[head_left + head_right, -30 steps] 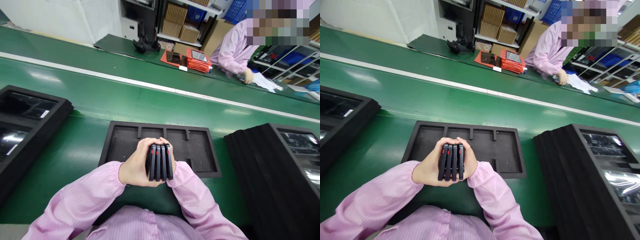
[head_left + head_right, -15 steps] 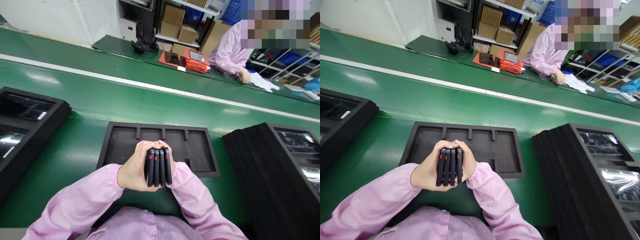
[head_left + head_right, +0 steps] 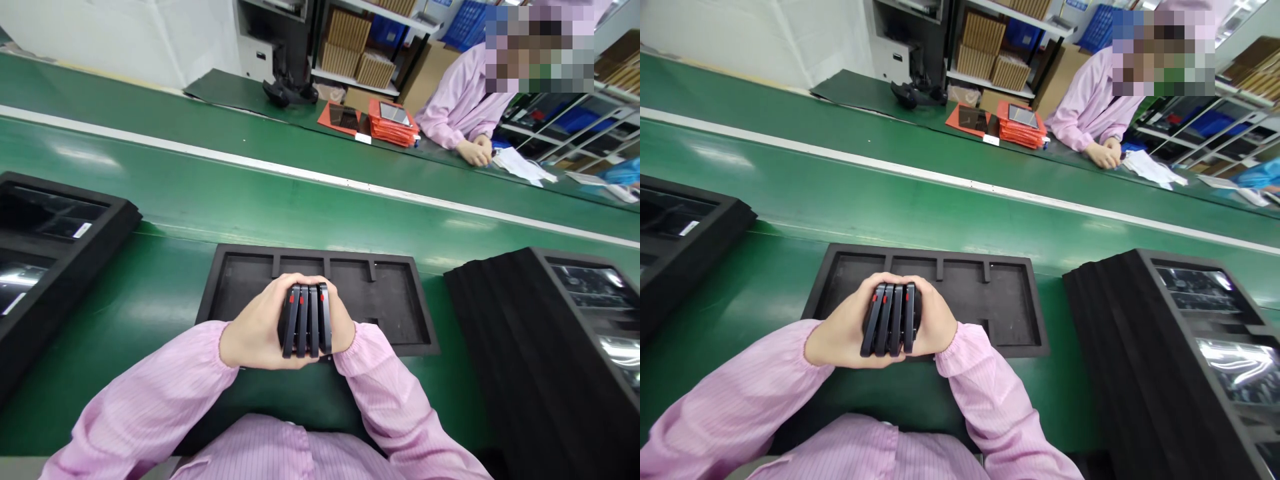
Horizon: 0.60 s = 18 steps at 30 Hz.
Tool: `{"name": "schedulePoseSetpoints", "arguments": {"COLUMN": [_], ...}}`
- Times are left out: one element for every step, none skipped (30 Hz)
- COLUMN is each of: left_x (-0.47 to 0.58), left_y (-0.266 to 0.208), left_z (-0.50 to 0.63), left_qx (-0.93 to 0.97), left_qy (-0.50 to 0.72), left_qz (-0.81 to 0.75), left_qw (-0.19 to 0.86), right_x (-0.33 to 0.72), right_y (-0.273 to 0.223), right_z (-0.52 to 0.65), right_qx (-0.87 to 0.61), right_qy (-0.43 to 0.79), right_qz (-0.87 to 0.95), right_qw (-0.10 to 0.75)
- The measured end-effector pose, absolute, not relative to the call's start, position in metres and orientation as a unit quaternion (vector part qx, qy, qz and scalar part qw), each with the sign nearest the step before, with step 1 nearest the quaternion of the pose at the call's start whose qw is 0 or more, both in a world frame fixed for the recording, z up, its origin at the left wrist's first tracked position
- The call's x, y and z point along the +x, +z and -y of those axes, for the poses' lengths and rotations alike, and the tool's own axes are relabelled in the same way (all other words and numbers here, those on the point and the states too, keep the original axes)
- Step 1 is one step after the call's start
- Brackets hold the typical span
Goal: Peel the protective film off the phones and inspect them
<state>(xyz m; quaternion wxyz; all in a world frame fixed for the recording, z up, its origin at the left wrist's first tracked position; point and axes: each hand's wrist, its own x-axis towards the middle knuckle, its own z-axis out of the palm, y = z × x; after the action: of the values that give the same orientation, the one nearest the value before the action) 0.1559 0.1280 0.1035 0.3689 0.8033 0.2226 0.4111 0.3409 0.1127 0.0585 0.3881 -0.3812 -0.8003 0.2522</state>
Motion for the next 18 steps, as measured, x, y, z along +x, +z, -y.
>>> {"name": "schedulePoseSetpoints", "arguments": {"left_x": [0.155,0.154,0.155,0.155,0.156,0.156,0.155,0.154,0.152,0.15,0.147,0.144,0.142,0.139,0.137,0.136,0.135,0.135], "left_y": [0.104,0.103,0.1,0.097,0.092,0.086,0.081,0.075,0.068,0.062,0.057,0.051,0.046,0.041,0.036,0.032,0.029,0.027], "left_z": [-0.131,-0.134,-0.137,-0.14,-0.142,-0.144,-0.145,-0.145,-0.144,-0.142,-0.137,-0.132,-0.125,-0.118,-0.11,-0.102,-0.095,-0.09], "left_qx": [0.807,0.813,0.822,0.833,0.846,0.857,0.866,0.872,0.877,0.881,0.884,0.886,0.887,0.888,0.889,0.892,0.894,0.897], "left_qy": [0.415,0.425,0.438,0.447,0.451,0.451,0.447,0.443,0.439,0.435,0.435,0.435,0.435,0.434,0.429,0.42,0.408,0.397], "left_qz": [-0.214,-0.196,-0.169,-0.142,-0.123,-0.11,-0.104,-0.102,-0.1,-0.098,-0.094,-0.096,-0.104,-0.115,-0.13,-0.145,-0.157,-0.165], "left_qw": [0.362,0.347,0.323,0.292,0.258,0.225,0.199,0.18,0.167,0.155,0.142,0.127,0.112,0.099,0.092,0.09,0.095,0.102], "right_x": [0.342,0.343,0.344,0.345,0.346,0.348,0.349,0.349,0.349,0.348,0.347,0.345,0.344,0.343,0.342,0.341,0.341,0.341], "right_y": [0.064,0.068,0.07,0.07,0.069,0.066,0.063,0.06,0.057,0.054,0.051,0.049,0.046,0.044,0.043,0.042,0.041,0.041], "right_z": [-0.114,-0.116,-0.118,-0.12,-0.121,-0.123,-0.123,-0.123,-0.122,-0.118,-0.114,-0.108,-0.101,-0.094,-0.087,-0.08,-0.075,-0.07], "right_qx": [-0.35,-0.324,-0.308,-0.307,-0.311,-0.318,-0.323,-0.327,-0.327,-0.326,-0.326,-0.332,-0.342,-0.354,-0.367,-0.378,-0.383,-0.383], "right_qy": [0.237,0.216,0.189,0.158,0.129,0.101,0.077,0.058,0.043,0.03,0.017,0.007,0.001,0.0,0.009,0.027,0.051,0.076], "right_qz": [0.805,0.81,0.815,0.821,0.827,0.832,0.835,0.837,0.839,0.84,0.842,0.844,0.846,0.848,0.85,0.851,0.852,0.853], "right_qw": [0.416,0.439,0.452,0.454,0.45,0.444,0.439,0.435,0.433,0.432,0.429,0.422,0.41,0.394,0.378,0.364,0.354,0.347]}}
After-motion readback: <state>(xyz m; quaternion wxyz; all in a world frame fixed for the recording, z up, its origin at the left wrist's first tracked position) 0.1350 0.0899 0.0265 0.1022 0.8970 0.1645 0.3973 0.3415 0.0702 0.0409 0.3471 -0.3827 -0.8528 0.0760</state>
